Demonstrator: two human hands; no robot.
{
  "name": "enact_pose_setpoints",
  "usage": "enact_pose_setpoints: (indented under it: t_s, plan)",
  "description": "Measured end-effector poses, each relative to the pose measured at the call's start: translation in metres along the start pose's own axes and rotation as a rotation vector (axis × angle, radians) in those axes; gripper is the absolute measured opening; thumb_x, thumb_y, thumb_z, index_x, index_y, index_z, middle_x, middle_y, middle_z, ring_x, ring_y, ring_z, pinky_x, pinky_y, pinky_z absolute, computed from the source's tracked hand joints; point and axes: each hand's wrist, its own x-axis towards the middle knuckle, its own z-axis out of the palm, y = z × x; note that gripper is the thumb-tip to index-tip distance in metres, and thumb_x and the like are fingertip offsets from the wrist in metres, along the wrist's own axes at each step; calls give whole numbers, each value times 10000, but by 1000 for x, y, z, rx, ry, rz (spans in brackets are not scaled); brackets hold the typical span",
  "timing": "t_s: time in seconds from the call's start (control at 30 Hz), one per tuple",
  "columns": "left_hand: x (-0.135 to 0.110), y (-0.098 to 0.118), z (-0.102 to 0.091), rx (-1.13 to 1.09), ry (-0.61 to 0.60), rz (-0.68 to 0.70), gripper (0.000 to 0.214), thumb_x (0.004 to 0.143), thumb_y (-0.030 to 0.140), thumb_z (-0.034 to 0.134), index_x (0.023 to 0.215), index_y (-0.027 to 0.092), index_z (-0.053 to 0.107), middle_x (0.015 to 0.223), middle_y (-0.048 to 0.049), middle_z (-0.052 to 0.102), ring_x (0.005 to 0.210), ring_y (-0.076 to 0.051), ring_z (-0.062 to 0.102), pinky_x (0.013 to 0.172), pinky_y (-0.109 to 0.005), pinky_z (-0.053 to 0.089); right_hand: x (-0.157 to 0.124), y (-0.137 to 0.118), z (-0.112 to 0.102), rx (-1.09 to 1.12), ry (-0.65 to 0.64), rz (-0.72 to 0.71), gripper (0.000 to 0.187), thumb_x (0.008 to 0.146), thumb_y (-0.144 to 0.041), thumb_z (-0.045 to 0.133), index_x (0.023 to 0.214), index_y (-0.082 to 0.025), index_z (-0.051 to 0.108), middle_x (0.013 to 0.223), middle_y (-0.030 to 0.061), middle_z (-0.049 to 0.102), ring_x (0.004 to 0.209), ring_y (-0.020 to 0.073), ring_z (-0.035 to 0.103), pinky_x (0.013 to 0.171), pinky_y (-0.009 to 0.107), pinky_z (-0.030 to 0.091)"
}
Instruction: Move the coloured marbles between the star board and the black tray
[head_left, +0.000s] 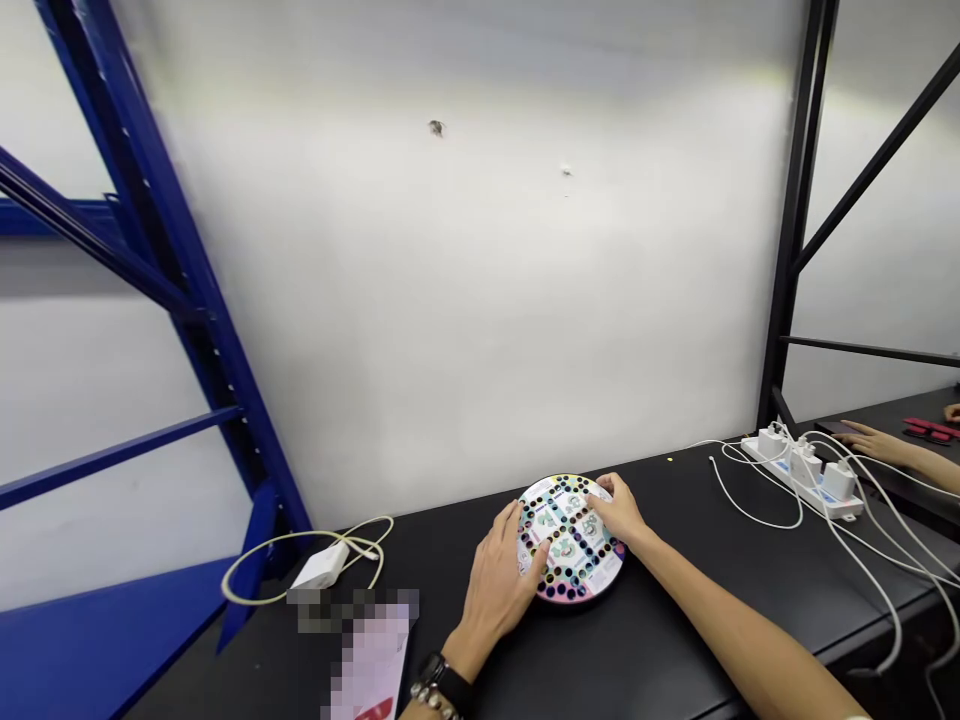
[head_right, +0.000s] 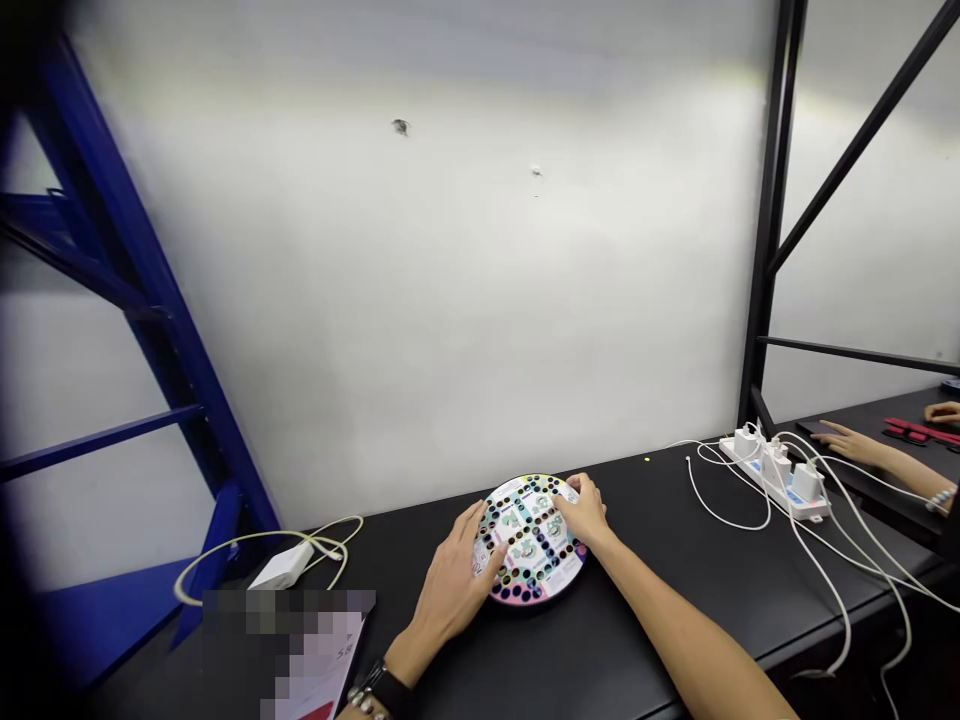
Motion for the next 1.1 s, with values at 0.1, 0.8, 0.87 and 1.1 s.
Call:
enact_pose_setpoints:
  t_s: [0.1,0.8,0.87,1.1]
  plan:
    - [0,3,-8,-79,47,48,572,923,452,414,1436,203,367,1490,-102,389,1336,-287,416,1110,-456,363,5,1,-9,405,-30,72,329,737,-376,614,997,-176,594,930,73,696,847,210,652,743,315,504]
    - [-3,-3,0,109,-193,-5,483,900,437,413,1333,241,497,1391,-70,511,1284,-263,450,1103,-468,307,1,3,-75,-390,99,-324,99,767,-297,548,818,-219,582,868,39,616,777,193,571,689,292,377]
    - [-3,-2,0,100,-195,-3,473,900,432,413,1325,244,501,1386,-68,513,1279,-260,453,1105,-466,302,1,6,-66,-515,-82,-235,100,727,-277,577,805,-220,602,858,38,633,793,207,588,682,293,366]
    - [-3,0,-1,69,-188,17,424,899,423,412,1272,260,534,1340,-58,545,1241,-252,483,1095,-461,318,5,20,-64,-498,-181,-121,240,817,-413,562,947,-221,625,899,53,654,867,224,603,717,294,380]
